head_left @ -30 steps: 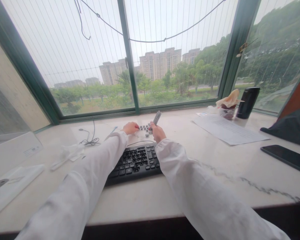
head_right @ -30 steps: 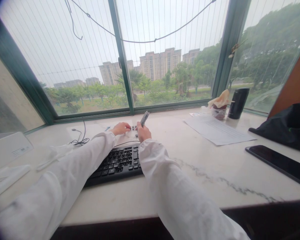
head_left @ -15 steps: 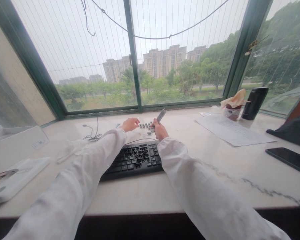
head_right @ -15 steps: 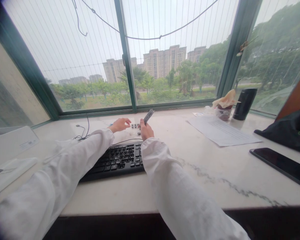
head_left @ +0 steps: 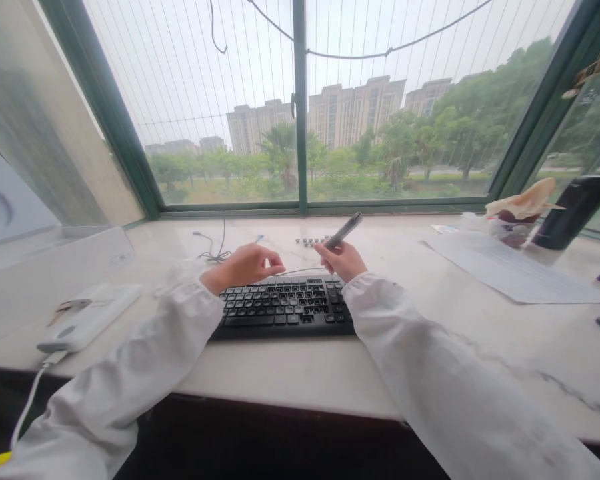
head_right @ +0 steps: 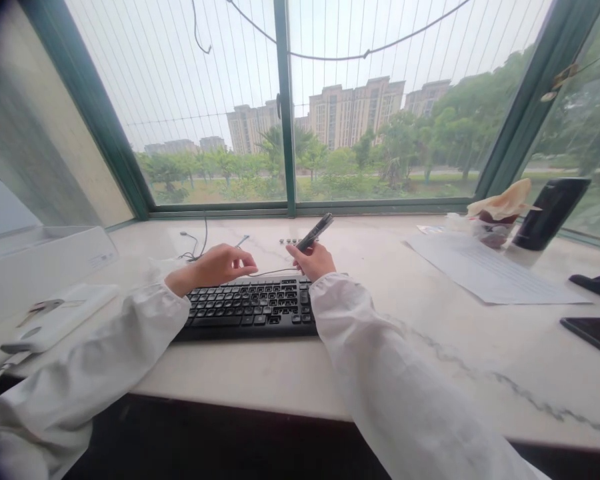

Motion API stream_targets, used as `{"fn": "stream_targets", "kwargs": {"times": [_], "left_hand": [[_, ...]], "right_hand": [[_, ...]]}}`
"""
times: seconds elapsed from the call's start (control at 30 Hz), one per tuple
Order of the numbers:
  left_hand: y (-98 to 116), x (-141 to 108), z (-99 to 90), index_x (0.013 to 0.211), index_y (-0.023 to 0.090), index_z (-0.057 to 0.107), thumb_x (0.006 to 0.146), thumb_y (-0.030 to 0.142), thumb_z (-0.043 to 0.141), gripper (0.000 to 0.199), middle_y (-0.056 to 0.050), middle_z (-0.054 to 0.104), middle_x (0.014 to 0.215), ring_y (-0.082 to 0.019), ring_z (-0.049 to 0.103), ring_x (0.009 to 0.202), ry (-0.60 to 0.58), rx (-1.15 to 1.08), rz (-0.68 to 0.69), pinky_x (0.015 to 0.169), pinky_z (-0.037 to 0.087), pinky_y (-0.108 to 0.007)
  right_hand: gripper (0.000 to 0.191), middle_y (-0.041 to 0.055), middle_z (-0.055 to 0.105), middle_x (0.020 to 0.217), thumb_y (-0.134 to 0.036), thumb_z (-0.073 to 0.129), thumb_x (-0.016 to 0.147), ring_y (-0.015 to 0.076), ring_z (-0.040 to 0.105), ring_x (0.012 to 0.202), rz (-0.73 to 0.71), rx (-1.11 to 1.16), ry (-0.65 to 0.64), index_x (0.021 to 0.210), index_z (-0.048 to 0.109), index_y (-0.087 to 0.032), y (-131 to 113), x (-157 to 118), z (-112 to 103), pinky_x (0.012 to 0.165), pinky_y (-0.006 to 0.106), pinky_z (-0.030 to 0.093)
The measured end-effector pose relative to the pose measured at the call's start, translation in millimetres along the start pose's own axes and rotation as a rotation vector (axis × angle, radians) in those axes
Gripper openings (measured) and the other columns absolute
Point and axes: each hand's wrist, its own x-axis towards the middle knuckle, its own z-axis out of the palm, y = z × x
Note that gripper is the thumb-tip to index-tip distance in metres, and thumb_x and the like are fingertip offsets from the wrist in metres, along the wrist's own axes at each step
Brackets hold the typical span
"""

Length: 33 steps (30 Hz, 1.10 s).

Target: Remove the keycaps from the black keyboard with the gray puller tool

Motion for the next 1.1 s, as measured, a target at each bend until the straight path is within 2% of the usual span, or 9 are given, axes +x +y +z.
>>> {"fn": "stream_targets", "kwargs": {"times": [0.07,0.2,0.3,0.43,0.6,0.73,0.97,1.1], "left_hand": [[6.9,-6.7,7.9,0.082,0.027,0.073,0.083,0.044,0.059,0.022,0.003,0.07,0.072,-0.01,0.058,0.058,-0.002,0.015,0.08,0.061,0.039,-0.022],[16.2,-10.9,23.3,0.082,0.027,0.072,0.085,0.039,0.059,0.018,0.004,0.07,0.076,-0.008,0.057,0.059,-0.007,-0.009,0.22,0.057,0.036,-0.021],[17.5,-11.9,28.5,0.085,0.027,0.072,0.086,0.039,0.058,0.018,0.004,0.07,0.08,-0.008,0.058,0.062,-0.016,0.005,0.251,0.056,0.033,-0.021],[16.1,-13.7,27.6,0.086,0.025,0.072,0.085,0.044,0.059,0.023,0.003,0.07,0.081,-0.008,0.058,0.063,-0.034,-0.016,0.285,0.056,0.031,-0.021],[16.1,-15.5,25.6,0.089,0.026,0.072,0.083,0.049,0.061,0.026,0.003,0.07,0.081,-0.009,0.059,0.065,-0.058,-0.028,0.357,0.056,0.031,-0.021],[17.5,-17.0,23.7,0.088,0.025,0.072,0.082,0.051,0.062,0.028,0.003,0.07,0.08,-0.009,0.059,0.063,-0.062,-0.017,0.371,0.056,0.031,-0.021],[20.3,-17.2,21.2,0.089,0.026,0.072,0.082,0.049,0.062,0.027,0.003,0.07,0.081,-0.007,0.056,0.059,-0.068,-0.011,0.338,0.055,0.031,-0.021],[20.2,-17.2,20.7,0.092,0.027,0.072,0.082,0.046,0.063,0.023,0.005,0.07,0.081,-0.006,0.055,0.058,-0.057,0.0,0.345,0.054,0.031,-0.021]], "right_hand": [[0.042,0.0043,0.066,0.063,-0.057,0.07,0.07,0.0114,0.052,0.046,-0.051,-0.094,0.056,0.081,0.062,-0.017,-0.7,-3.1,0.7,0.048,0.027,0.045],[0.045,0.0051,0.065,0.059,-0.06,0.07,0.069,0.0118,0.053,0.044,-0.067,-0.218,0.033,0.071,0.06,-0.016,0.4,-5.8,1.3,0.045,0.026,0.047],[0.051,0.0045,0.064,0.058,-0.065,0.069,0.066,0.0115,0.054,0.043,-0.056,-0.182,0.003,0.073,0.059,-0.016,2.8,-5.0,1.7,0.042,0.024,0.047],[0.056,0.0056,0.063,0.057,-0.07,0.067,0.063,0.0123,0.056,0.042,-0.028,-0.048,-0.115,0.069,0.056,-0.015,3.2,-6.4,3.5,0.043,0.026,0.049],[0.051,0.0038,0.062,0.057,-0.065,0.07,0.065,0.0127,0.056,0.045,-0.121,0.013,-0.217,0.07,0.056,-0.016,-1.5,-14.3,7.4,0.045,0.026,0.048],[0.046,0.0033,0.062,0.059,-0.061,0.067,0.07,0.013,0.055,0.046,-0.155,-0.039,-0.236,0.071,0.055,-0.017,-0.7,-17.2,9.6,0.047,0.028,0.047],[0.04,0.0002,0.058,0.056,-0.056,0.062,0.076,0.012,0.051,0.049,-0.223,-0.257,-0.203,0.074,0.055,-0.017,2.6,-19.6,11.6,0.049,0.026,0.04],[0.039,-0.0018,0.055,0.054,-0.055,0.062,0.076,0.0118,0.05,0.048,-0.264,-0.206,-0.312,0.076,0.053,-0.018,0.9,-25.7,16.4,0.047,0.025,0.039]]}}
